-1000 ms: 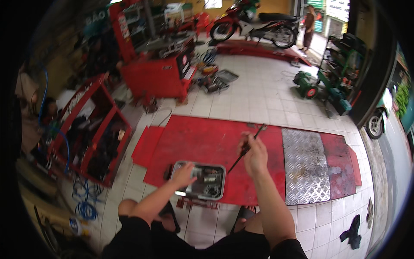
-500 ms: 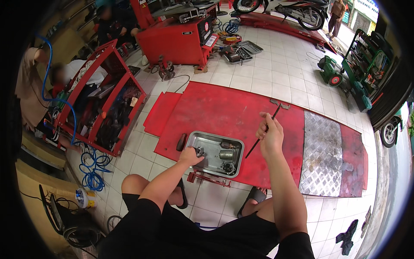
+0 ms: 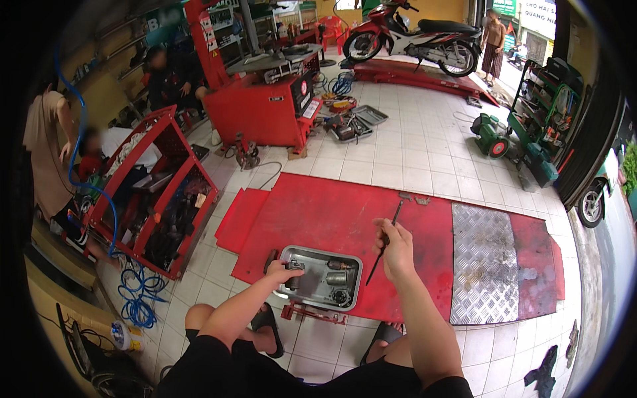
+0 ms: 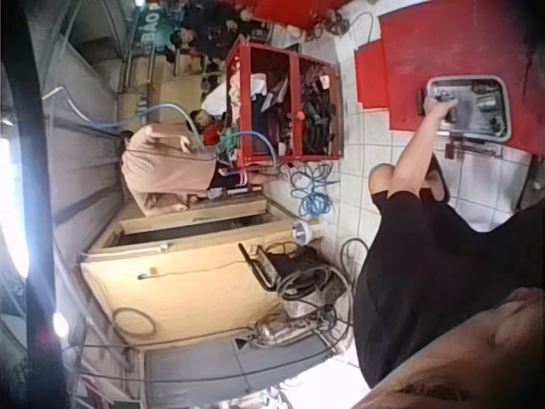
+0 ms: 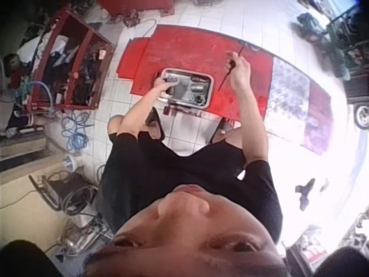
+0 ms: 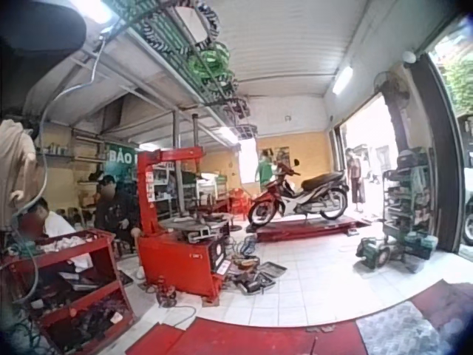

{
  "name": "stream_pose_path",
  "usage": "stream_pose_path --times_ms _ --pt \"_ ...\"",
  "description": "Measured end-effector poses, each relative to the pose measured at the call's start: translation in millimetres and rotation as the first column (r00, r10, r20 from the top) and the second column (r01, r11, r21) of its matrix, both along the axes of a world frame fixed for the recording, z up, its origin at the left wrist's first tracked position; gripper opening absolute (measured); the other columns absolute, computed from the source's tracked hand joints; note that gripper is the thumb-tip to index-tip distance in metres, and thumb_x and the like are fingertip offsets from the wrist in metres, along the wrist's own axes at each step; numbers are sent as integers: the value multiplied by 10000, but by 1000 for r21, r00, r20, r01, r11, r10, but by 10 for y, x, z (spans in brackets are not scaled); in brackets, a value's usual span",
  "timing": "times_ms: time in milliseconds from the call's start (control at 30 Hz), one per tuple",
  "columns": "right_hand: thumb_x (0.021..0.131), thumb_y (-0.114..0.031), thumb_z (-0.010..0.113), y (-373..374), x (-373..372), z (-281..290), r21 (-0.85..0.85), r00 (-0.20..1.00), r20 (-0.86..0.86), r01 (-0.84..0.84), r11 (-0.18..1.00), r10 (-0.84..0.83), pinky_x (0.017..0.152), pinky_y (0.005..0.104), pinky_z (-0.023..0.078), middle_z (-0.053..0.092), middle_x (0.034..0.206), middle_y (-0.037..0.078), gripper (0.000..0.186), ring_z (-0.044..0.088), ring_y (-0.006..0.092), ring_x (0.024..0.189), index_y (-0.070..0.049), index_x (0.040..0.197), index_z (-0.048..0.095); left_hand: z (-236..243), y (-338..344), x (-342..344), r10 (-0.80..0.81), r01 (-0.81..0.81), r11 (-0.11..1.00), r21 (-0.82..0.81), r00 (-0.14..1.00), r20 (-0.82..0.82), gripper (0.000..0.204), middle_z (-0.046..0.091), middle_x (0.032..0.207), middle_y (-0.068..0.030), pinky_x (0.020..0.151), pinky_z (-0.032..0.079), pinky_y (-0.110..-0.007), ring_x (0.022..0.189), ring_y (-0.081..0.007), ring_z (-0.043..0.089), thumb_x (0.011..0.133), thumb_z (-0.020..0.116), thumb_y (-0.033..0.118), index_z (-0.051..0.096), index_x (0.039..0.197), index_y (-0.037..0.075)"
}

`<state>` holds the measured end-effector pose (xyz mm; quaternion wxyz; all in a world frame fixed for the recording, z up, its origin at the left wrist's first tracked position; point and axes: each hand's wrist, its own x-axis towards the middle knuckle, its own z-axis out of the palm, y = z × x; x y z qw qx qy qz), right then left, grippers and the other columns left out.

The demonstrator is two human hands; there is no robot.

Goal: The person sits on a low stool in a workshop and uses a thin metal rod to clean or adjust the interior of a cylindrical mechanical part. The person holds the part in one hand and manipulates the rod with the other, occasionally placing the part into a metal tray containing other components.

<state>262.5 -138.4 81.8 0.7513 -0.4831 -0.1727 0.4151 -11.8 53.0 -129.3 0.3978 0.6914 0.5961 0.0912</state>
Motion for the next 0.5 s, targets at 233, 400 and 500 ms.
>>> stream_pose_path --times_ms 233,400,500 --pt "998 -317 506 -165 0 15 -474 591 750 168 865 296 745 404 500 692 823 132 368 658 233 802 -20 993 724 1390 -169 -67 483 252 716 -650 494 723 368 640 1079 -99 888 550 -442 1007 -228 634 822 798 175 608 1117 65" --pt "987 -376 515 -237 -93 -60 -551 586 694 58 832 419 672 395 521 670 688 140 456 660 223 656 18 866 711 1823 -608 -144 736 327 587 -741 165 656 316 595 1116 -207 830 553 -391 971 -285 599 875 722 220 574 1042 -4" --pt "987 -396 515 -267 -50 -260 -317 821 498 -127 940 279 632 377 528 663 698 136 484 645 211 615 27 798 655 1729 -705 -187 780 452 492 -744 152 607 390 578 1129 -253 801 561 -358 936 -288 598 886 712 273 559 1049 -48"
